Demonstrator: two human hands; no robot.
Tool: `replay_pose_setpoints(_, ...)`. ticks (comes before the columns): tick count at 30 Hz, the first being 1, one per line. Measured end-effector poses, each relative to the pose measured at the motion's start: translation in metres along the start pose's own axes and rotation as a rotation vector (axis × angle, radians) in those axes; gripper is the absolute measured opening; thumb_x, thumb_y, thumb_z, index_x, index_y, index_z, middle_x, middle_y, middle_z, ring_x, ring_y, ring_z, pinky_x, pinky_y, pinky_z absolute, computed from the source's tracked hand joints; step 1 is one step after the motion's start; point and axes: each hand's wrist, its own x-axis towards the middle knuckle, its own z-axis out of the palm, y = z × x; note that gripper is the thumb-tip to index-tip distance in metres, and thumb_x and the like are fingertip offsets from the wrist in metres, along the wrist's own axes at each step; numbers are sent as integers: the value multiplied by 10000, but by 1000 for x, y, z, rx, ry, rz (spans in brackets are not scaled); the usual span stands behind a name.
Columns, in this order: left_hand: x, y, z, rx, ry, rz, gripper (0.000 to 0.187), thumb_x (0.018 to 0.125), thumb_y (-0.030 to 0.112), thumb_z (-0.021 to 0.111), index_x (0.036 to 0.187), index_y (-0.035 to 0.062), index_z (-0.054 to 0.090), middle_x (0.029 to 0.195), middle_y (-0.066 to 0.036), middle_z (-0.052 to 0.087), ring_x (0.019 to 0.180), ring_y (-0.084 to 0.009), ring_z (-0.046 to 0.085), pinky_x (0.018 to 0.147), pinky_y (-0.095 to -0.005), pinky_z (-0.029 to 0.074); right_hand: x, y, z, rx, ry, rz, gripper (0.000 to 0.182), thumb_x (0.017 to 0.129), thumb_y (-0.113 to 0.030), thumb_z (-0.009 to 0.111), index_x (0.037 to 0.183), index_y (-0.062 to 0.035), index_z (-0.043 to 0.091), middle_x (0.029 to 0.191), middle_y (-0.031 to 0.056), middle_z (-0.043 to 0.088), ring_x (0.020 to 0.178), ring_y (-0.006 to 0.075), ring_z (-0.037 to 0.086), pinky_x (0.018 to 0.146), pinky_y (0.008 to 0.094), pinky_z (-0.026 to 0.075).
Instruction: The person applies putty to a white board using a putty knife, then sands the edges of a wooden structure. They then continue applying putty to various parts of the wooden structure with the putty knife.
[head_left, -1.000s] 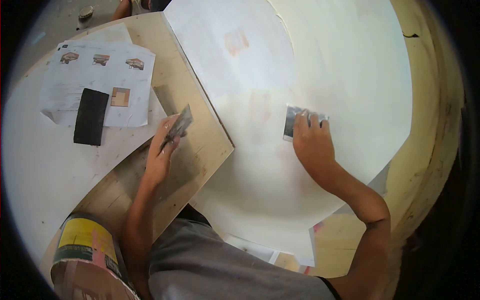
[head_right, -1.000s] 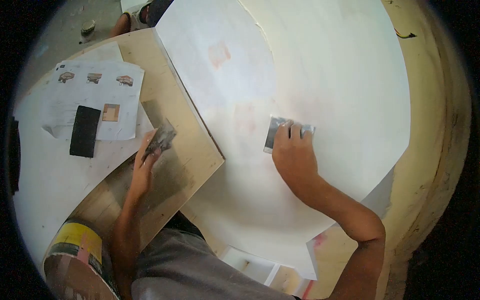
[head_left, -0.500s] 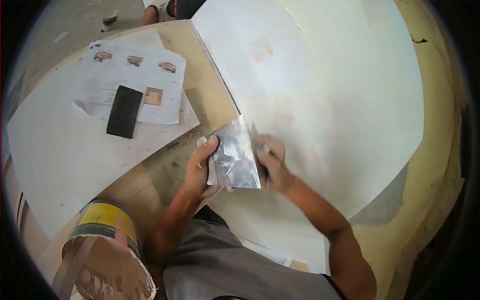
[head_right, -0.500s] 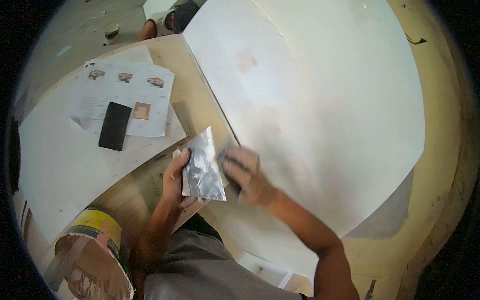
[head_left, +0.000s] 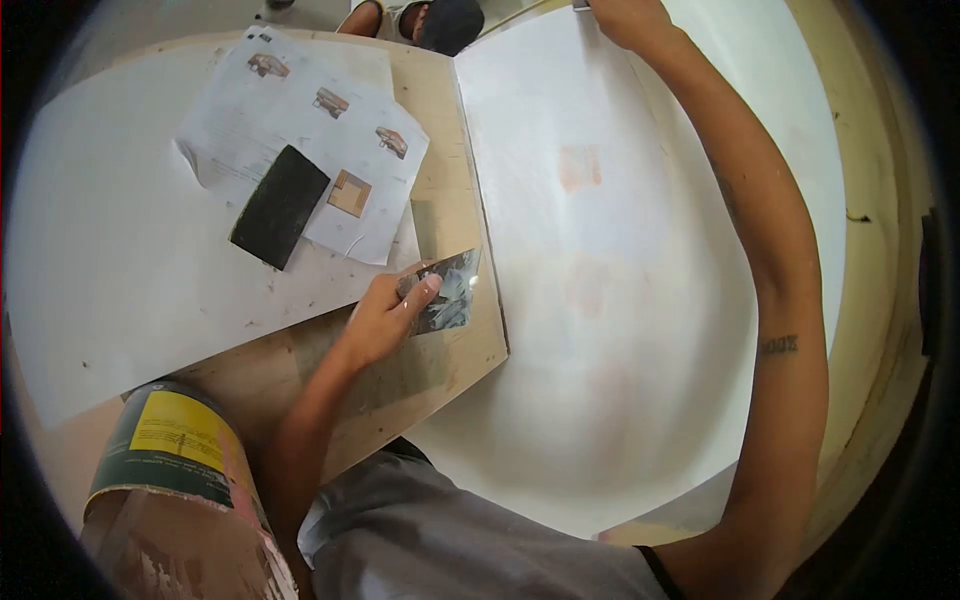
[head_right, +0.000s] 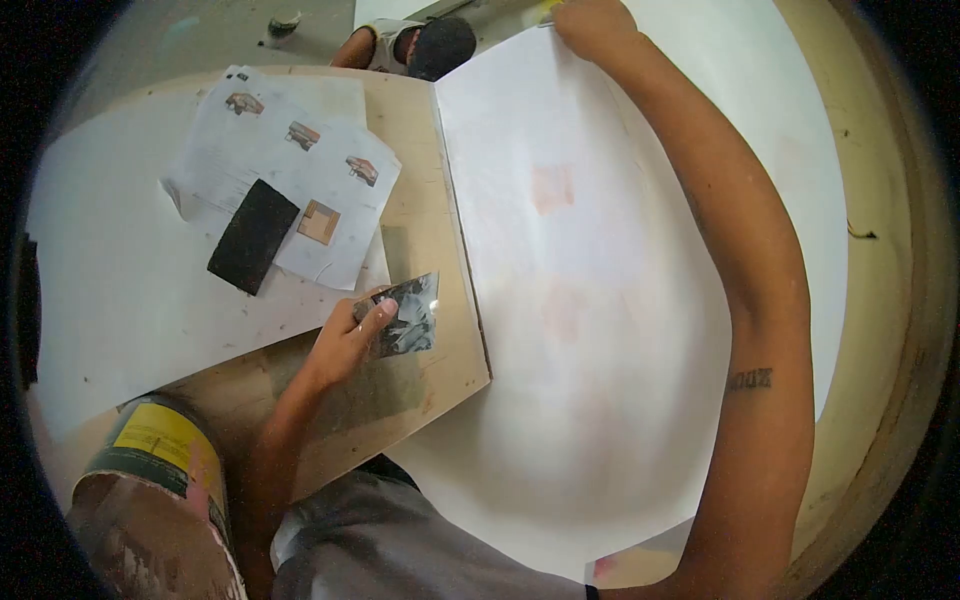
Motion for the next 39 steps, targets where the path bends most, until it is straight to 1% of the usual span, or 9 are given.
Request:
replay_pose_setpoints(4,1,1,-4,131,-17,5,425,1000,332,498,1153,-50,603,794,-103,620,745,-137,516,728,-312,461,13,-9,-2,-77,-147,-72,180,813,-132,554,812,-59,719,843,154,699,850,312,676,737,435,525)
replay_pose_setpoints(6,0,3,-3,144,-43,-14,422,995,329,500,1154,-47,605,788,-125,623,730,-155,522,728,-320,464,8,-20,-21,-53,-515,55,237,884,-83,521,1069,-80,668,1122,100,645,1097,258,589,863,446,465)
replay_pose_setpoints(10,-4,21,-7,188,-39,-37,428,998,331,496,1166,-47,606,814,-136,649,734,-180,552,743,-330,473,-39,-29,-30,-67,-470,-9,297,857,-5,490,1122,-45,619,1162,103,619,1110,282,563,925,427,453)
replay_pose_setpoints(12,-6,22,-4,161,-29,-53,430,999,331,495,1171,-48,606,818,-135,655,740,-178,558,748,-330,474,-73,-31,-31,-22,-281,-82,175,855,-78,547,985,-62,664,1027,91,641,1015,272,598,826,446,469)
replay_pose_setpoints(18,-6,9,0,88,7,-35,422,995,320,516,1166,-54,612,811,-96,656,753,-136,539,740,-309,468,-164,-65,-68,15,-256,-109,178,854,-109,555,996,-35,633,994,82,611,979,246,574,833,415,450)
replay_pose_setpoints(24,-9,10,4,95,23,-30,421,1001,323,521,1146,-59,620,741,-8,563,716,-93,467,659,-279,424,-237,-100,-103,-41,-348,-57,277,854,-123,566,1100,-4,615,1101,113,610,1030,245,560,885,405,441)
replay_pose_setpoints(28,-11,12,4,2,40,-187,443,1002,355,536,1099,-68,622,767,24,554,730,-85,475,652,-271,412,-279,-122,-118,-5,-382,-5,330,856,-125,572,1140,41,597,1202,155,583,1093,271,541,928,428,424)
replay_pose_setpoints(30,-8,3,6,-19,117,21,433,1000,363,542,1061,-57,624,798,22,552,761,-80,479,667,-262,406,-297,-131,-127,-7,-417,-11,347,858,-125,573,1158,48,591,1212,164,575,1106,281,533,933,436,421)
replay_pose_setpoints(39,-9,9,12,-59,122,-56,391,997,362,540,974,-18,630,836,31,548,793,-78,463,713,-259,402,-355,-157,-156,51,-525,27,346,866,-124,581,1164,51,609,1218,173,559,1143,295,517,952,456,409)
